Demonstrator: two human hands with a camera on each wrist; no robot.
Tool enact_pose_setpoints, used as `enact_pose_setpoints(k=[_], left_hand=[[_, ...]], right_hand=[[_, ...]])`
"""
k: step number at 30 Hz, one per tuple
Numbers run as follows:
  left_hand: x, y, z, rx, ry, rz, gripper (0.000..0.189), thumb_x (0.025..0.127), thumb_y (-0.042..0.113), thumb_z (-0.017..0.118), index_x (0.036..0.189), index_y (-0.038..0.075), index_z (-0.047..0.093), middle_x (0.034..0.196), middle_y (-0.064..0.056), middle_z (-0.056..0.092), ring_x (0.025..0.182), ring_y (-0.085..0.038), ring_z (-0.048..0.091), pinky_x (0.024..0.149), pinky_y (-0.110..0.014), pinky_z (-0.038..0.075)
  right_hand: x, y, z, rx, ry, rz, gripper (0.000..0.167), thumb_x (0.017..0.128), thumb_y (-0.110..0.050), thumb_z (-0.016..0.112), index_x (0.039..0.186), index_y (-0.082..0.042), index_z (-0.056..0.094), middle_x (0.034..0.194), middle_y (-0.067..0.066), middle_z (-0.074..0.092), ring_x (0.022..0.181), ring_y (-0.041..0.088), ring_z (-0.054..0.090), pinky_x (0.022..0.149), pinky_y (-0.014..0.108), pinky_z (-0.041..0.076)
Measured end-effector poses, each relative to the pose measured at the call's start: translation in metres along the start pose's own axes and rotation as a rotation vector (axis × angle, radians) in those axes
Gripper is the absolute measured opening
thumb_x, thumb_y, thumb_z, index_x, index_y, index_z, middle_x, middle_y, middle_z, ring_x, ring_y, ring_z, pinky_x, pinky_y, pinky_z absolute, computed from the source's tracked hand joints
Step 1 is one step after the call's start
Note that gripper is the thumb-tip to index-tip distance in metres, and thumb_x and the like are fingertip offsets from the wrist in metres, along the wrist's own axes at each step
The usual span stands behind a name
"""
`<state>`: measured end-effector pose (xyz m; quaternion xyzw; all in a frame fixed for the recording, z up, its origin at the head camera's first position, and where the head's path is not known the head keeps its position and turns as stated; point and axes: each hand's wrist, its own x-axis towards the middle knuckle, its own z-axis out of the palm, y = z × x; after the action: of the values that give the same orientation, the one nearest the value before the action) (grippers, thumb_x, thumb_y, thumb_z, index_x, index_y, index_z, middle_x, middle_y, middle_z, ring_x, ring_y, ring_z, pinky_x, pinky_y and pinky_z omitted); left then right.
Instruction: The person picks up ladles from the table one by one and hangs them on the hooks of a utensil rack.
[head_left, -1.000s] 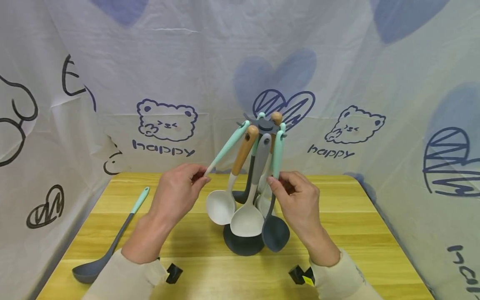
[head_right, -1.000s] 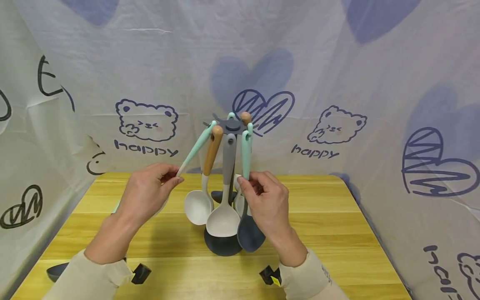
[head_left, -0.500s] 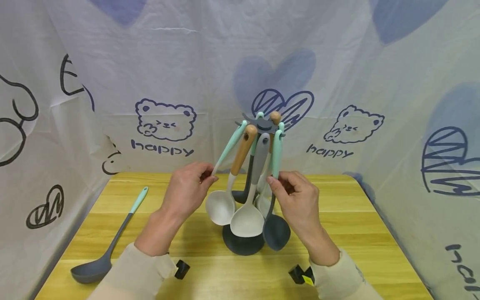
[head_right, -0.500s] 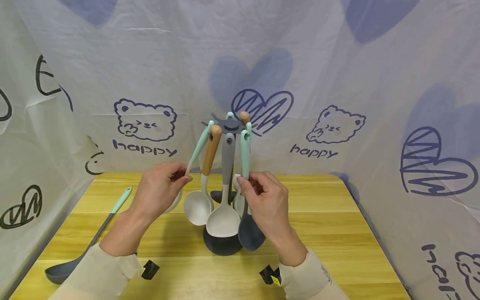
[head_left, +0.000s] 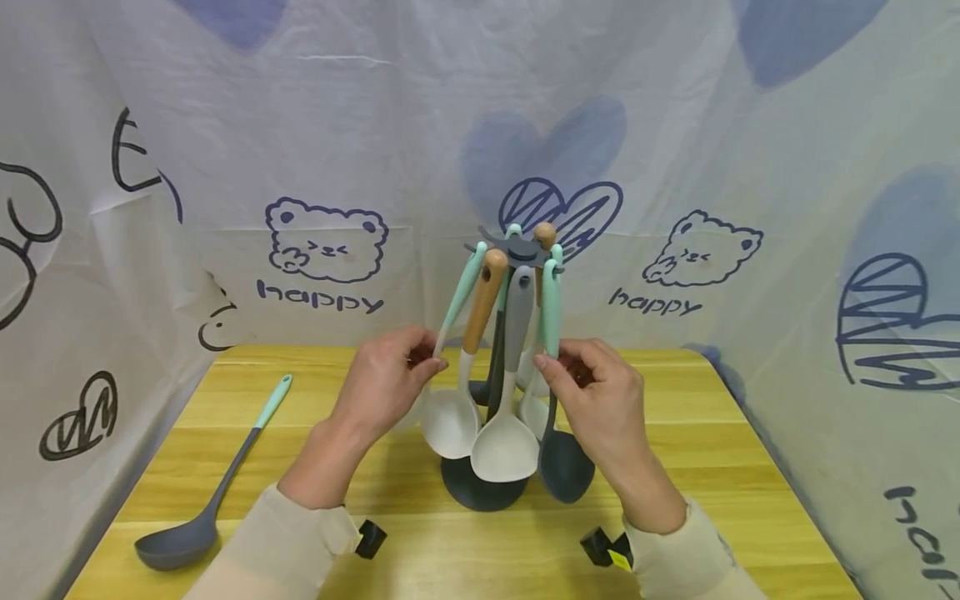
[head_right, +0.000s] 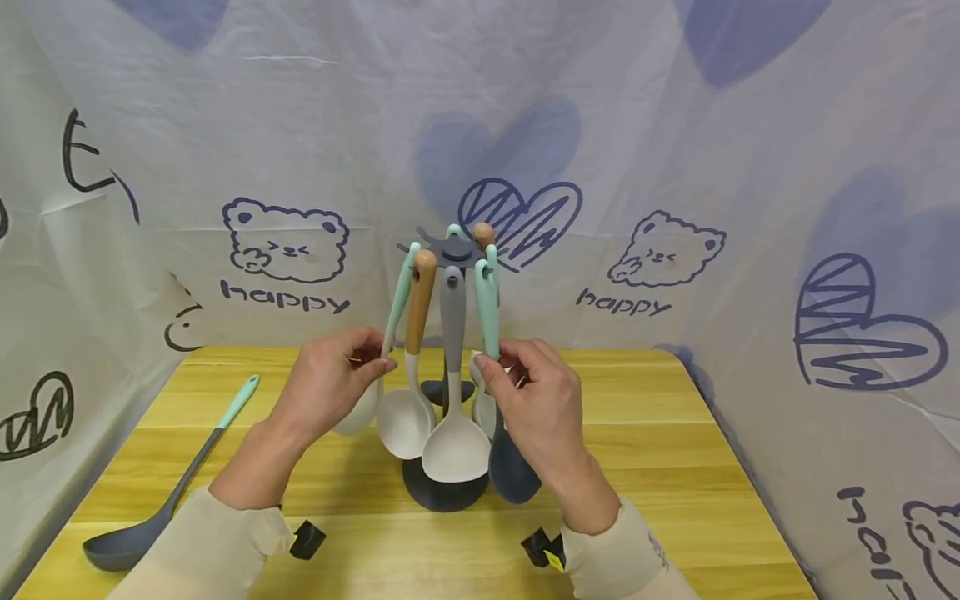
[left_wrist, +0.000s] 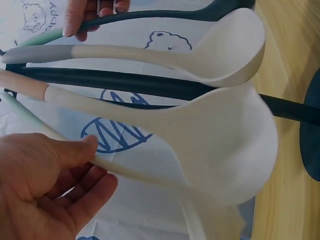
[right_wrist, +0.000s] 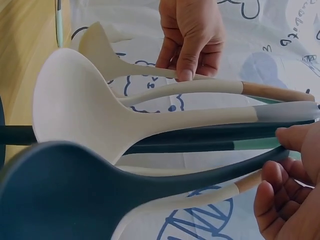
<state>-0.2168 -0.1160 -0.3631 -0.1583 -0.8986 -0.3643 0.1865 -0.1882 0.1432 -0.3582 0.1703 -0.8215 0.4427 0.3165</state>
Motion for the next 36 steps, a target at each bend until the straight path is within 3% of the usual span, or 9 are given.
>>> enact_pose_setpoints(k=[4,7,11,17,28,36], left_hand=[[-0.001,0.000,-0.001,-0.020,-0.044,-0.017,0.008,0.094,0.015,0.082,0.097,0.012,0.075,0.088,0.000,0.074,0.080,-0.017,0.071,0.070,-0.036,0.061],[0.000,0.001,0.000,0.016,-0.039,-0.011,0.007,0.096,0.015,0.080,0.098,0.012,0.074,0.087,-0.001,0.074,0.076,-0.016,0.067,0.067,-0.034,0.058],[0.001,0.003,0.002,0.059,-0.012,-0.014,0.006,0.096,0.014,0.079,0.098,0.011,0.074,0.086,-0.002,0.074,0.073,-0.017,0.065,0.064,-0.032,0.056],[0.001,0.006,0.003,0.037,-0.047,-0.012,0.008,0.095,0.013,0.081,0.097,0.010,0.074,0.087,-0.002,0.074,0.076,-0.017,0.067,0.067,-0.034,0.057],[-0.002,0.008,-0.002,0.015,-0.083,-0.081,0.016,0.094,0.013,0.081,0.107,0.008,0.074,0.093,-0.004,0.075,0.082,-0.017,0.070,0.073,-0.036,0.060],[-0.010,0.002,-0.007,0.023,-0.113,-0.119,0.023,0.098,0.009,0.075,0.121,0.008,0.072,0.108,-0.008,0.075,0.097,-0.023,0.073,0.083,-0.041,0.062]], right_hand=[[0.000,-0.001,-0.001,0.016,0.057,-0.035,0.012,0.091,-0.013,0.084,0.099,-0.006,0.080,0.082,0.003,0.069,0.065,0.011,0.057,0.057,0.016,0.047],[-0.001,-0.001,-0.001,0.034,0.082,-0.055,0.011,0.092,-0.013,0.084,0.098,-0.005,0.079,0.082,0.003,0.069,0.065,0.011,0.057,0.057,0.015,0.046],[-0.001,-0.002,0.000,0.041,0.076,-0.064,0.010,0.093,-0.013,0.083,0.098,-0.006,0.079,0.082,0.003,0.069,0.065,0.010,0.057,0.056,0.016,0.046],[-0.002,-0.001,0.000,0.022,0.088,-0.066,0.009,0.092,-0.014,0.083,0.097,-0.007,0.079,0.082,0.002,0.069,0.060,0.010,0.055,0.052,0.017,0.044],[0.000,-0.003,0.002,0.029,0.078,-0.054,0.010,0.091,-0.015,0.085,0.097,-0.008,0.080,0.077,0.000,0.065,0.058,0.011,0.053,0.049,0.017,0.041],[-0.001,-0.005,0.003,0.034,0.162,-0.092,0.009,0.093,-0.010,0.082,0.101,-0.007,0.080,0.084,0.003,0.069,0.062,0.008,0.054,0.055,0.014,0.042]])
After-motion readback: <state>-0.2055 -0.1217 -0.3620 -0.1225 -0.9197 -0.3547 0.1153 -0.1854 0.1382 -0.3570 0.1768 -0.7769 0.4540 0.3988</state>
